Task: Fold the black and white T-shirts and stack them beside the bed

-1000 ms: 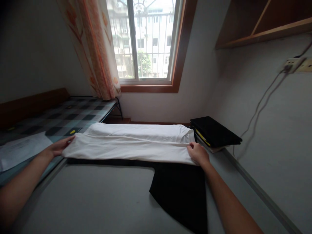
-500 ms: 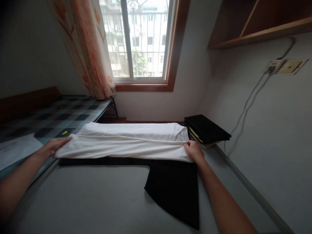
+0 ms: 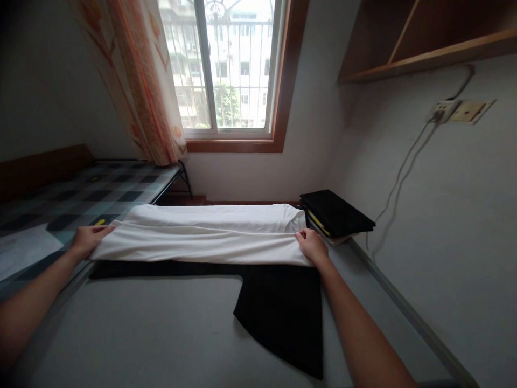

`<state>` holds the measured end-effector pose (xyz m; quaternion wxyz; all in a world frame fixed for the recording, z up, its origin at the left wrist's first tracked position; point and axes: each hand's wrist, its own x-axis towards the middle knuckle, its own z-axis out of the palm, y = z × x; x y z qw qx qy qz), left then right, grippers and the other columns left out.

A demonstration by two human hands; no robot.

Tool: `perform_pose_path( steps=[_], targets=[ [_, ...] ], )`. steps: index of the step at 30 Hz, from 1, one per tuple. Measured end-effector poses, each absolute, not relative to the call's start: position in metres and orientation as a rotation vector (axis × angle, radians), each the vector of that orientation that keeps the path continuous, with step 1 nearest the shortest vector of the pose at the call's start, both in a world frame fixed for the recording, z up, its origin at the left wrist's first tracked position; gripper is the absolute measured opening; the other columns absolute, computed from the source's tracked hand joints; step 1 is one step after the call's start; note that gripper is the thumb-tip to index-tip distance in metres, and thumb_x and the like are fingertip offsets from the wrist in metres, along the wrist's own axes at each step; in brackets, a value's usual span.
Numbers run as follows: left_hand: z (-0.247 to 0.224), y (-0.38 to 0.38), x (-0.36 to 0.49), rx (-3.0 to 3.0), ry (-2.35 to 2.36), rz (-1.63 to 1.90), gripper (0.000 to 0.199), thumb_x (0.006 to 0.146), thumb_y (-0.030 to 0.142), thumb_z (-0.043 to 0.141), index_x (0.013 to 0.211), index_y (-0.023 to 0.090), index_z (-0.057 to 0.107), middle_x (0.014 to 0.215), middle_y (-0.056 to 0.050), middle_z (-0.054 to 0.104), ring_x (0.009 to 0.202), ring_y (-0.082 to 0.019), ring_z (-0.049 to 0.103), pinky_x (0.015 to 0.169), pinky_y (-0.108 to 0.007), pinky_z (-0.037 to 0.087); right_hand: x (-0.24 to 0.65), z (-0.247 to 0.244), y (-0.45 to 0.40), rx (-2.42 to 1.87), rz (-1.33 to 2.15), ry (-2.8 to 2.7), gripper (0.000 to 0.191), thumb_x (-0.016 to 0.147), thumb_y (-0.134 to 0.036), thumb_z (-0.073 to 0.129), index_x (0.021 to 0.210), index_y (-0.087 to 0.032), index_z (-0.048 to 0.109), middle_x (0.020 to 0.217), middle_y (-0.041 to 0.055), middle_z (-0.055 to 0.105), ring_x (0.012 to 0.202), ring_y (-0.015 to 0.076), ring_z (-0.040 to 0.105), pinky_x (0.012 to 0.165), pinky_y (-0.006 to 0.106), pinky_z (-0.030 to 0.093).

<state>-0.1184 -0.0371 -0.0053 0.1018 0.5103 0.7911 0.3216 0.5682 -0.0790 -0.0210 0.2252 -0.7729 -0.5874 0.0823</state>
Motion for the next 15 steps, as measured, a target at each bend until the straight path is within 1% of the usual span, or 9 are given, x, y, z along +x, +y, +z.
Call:
perform_pose_path(
  steps=[3,5,7,8,9,10,12,13,15],
  targets=[
    [0.0,-0.041,-0.112,1.559,2.44,0.691,0.047,0.075,0.042,0.062,0.102,0.004,0.07,0.091,-0.011,0.07,0.089,-0.025,0.063,0.073,-0.029,0.049,0.561,-0.016,-0.084,-2.213,0.121,-1.645,0.028,0.087,-0.041,0.052,0.091,-0.02,0.069,0.088,0.0113,0.071,0.079,0.0252,0.065,0.062,0.03,0.041],
    [0.005,-0.044,-0.104,1.653,2.493,0.586,0.05,0.079,0.044,0.058,0.111,0.006,0.068,0.101,-0.014,0.068,0.096,-0.028,0.062,0.079,-0.034,0.05,0.555,-0.013,-0.089,-2.199,-0.076,-1.67,0.027,0.086,-0.039,0.053,0.095,-0.02,0.069,0.092,0.0127,0.07,0.083,0.0264,0.064,0.067,0.033,0.043],
    [0.009,-0.046,-0.089,1.774,2.583,0.571,0.055,0.082,0.046,0.053,0.123,0.009,0.062,0.115,-0.018,0.063,0.104,-0.033,0.06,0.086,-0.043,0.049,0.545,-0.01,-0.094,-2.073,-0.298,-1.719,0.026,0.088,-0.036,0.053,0.099,-0.019,0.069,0.098,0.0145,0.068,0.09,0.028,0.063,0.074,0.036,0.044],
    [0.01,-0.046,-0.079,1.857,2.605,0.601,0.057,0.084,0.047,0.051,0.127,0.01,0.059,0.121,-0.02,0.059,0.109,-0.035,0.058,0.089,-0.047,0.048,0.538,-0.01,-0.096,-1.97,-0.352,-1.769,0.027,0.089,-0.035,0.05,0.1,-0.019,0.069,0.101,0.0149,0.067,0.094,0.0283,0.062,0.077,0.038,0.045],
    [0.01,-0.046,-0.067,1.956,2.575,0.642,0.056,0.086,0.047,0.047,0.127,0.01,0.059,0.124,-0.021,0.057,0.112,-0.035,0.057,0.092,-0.049,0.047,0.53,-0.01,-0.098,-1.855,-0.352,-1.838,0.029,0.091,-0.035,0.048,0.102,-0.019,0.068,0.104,0.0148,0.067,0.098,0.0283,0.061,0.081,0.039,0.045],
    [0.008,-0.046,-0.053,2.082,2.477,0.704,0.055,0.088,0.047,0.044,0.124,0.01,0.061,0.124,-0.02,0.058,0.113,-0.033,0.057,0.095,-0.048,0.045,0.522,-0.012,-0.101,-1.736,-0.305,-1.927,0.031,0.093,-0.036,0.044,0.104,-0.019,0.068,0.108,0.0142,0.067,0.102,0.0277,0.061,0.085,0.04,0.045],
    [0.0,-0.047,-0.023,2.362,2.085,0.741,0.056,0.091,0.052,0.037,0.118,0.012,0.065,0.121,-0.016,0.062,0.114,-0.028,0.058,0.1,-0.041,0.044,0.504,-0.018,-0.105,-1.525,-0.176,-2.144,0.037,0.096,-0.04,0.04,0.113,-0.02,0.066,0.121,0.0131,0.064,0.113,0.0267,0.058,0.095,0.042,0.043],
    [-0.006,-0.048,-0.008,2.459,1.896,0.704,0.059,0.091,0.056,0.034,0.119,0.015,0.065,0.123,-0.014,0.063,0.116,-0.027,0.058,0.102,-0.039,0.043,0.497,-0.021,-0.108,-1.453,-0.132,-2.256,0.041,0.097,-0.042,0.038,0.119,-0.02,0.064,0.129,0.013,0.061,0.12,0.0269,0.054,0.1,0.043,0.041],
    [-0.017,-0.052,0.018,2.591,1.649,0.513,0.063,0.091,0.061,0.03,0.128,0.02,0.061,0.137,-0.01,0.056,0.129,-0.027,0.049,0.108,-0.04,0.037,0.486,-0.028,-0.111,-1.386,-0.092,-2.432,0.049,0.097,-0.047,0.035,0.131,-0.02,0.058,0.142,0.0131,0.051,0.132,0.0283,0.044,0.107,0.046,0.035]
  ],
)
